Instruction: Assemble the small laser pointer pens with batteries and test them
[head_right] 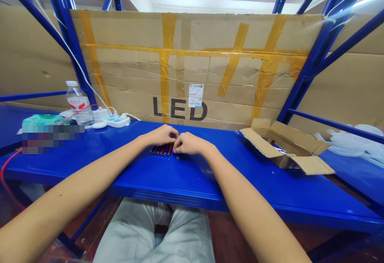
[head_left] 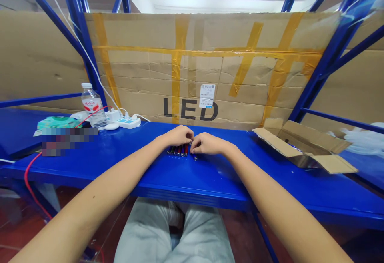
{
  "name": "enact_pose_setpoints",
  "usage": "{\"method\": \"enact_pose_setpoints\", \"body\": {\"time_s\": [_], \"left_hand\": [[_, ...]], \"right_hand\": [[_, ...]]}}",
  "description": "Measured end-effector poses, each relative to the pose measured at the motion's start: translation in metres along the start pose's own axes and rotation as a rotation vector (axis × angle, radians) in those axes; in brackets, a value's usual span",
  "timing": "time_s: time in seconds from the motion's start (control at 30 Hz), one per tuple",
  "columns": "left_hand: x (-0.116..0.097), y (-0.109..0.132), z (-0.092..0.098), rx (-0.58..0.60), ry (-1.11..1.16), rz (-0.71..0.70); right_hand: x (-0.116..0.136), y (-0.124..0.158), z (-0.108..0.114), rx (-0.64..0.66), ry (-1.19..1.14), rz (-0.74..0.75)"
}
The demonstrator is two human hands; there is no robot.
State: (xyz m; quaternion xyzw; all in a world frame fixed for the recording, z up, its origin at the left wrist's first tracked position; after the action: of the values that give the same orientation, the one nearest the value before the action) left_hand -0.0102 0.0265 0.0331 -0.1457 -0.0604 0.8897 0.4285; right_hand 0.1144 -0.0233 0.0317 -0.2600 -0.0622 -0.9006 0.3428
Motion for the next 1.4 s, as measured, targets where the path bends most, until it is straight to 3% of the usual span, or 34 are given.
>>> {"method": "enact_pose_setpoints", "body": {"time_s": [0.37, 0.73, 0.8, 0.93, 1.1, 1.17, 1.23, 1.4], "left_hand": [[0.031, 0.002, 0.005, -0.102, -0.122, 0.267], [0.032, 0.001, 0.001, -0.086, -0.109, 0.293], [0.032, 0.001, 0.001, -0.087, -0.104, 0.300], [0.026, 0.001, 0.005, -0.154, -0.160, 0.277], [-0.012, -0.003, 0.002, -0.198, -0.263, -0.060], [-0.024, -0.004, -0.004, -0.160, -0.293, -0.163], [-0.027, -0.006, -0.008, -0.143, -0.316, -0.173], [-0.013, -0.021, -0.014, -0.089, -0.293, -0.145]], "right_hand": [[0.007, 0.010, 0.002, 0.156, -0.037, -0.123], [0.012, 0.012, 0.000, 0.188, 0.142, -0.220], [0.007, 0.014, 0.007, 0.146, 0.101, -0.209], [-0.012, 0.021, 0.037, -0.157, -0.034, -0.207], [-0.034, 0.033, 0.067, -0.519, 0.176, -0.370], [-0.038, 0.035, 0.069, -0.558, 0.223, -0.438], [-0.039, 0.034, 0.068, -0.573, 0.211, -0.473], [-0.036, 0.031, 0.066, -0.602, 0.201, -0.462]]}}
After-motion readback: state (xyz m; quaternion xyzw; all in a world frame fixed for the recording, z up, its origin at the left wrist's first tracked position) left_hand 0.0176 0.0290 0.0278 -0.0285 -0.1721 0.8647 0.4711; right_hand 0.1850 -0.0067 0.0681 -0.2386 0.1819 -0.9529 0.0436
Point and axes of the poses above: each hand's wrist, its own y-axis away from the middle knuckle, its own z-axis out of the back of the hand, x = y × z, the point moved 4 cm from there along -y, towards the middle knuckle, and after that the axes turned 6 degrees about -y, right-handed, at the moved point
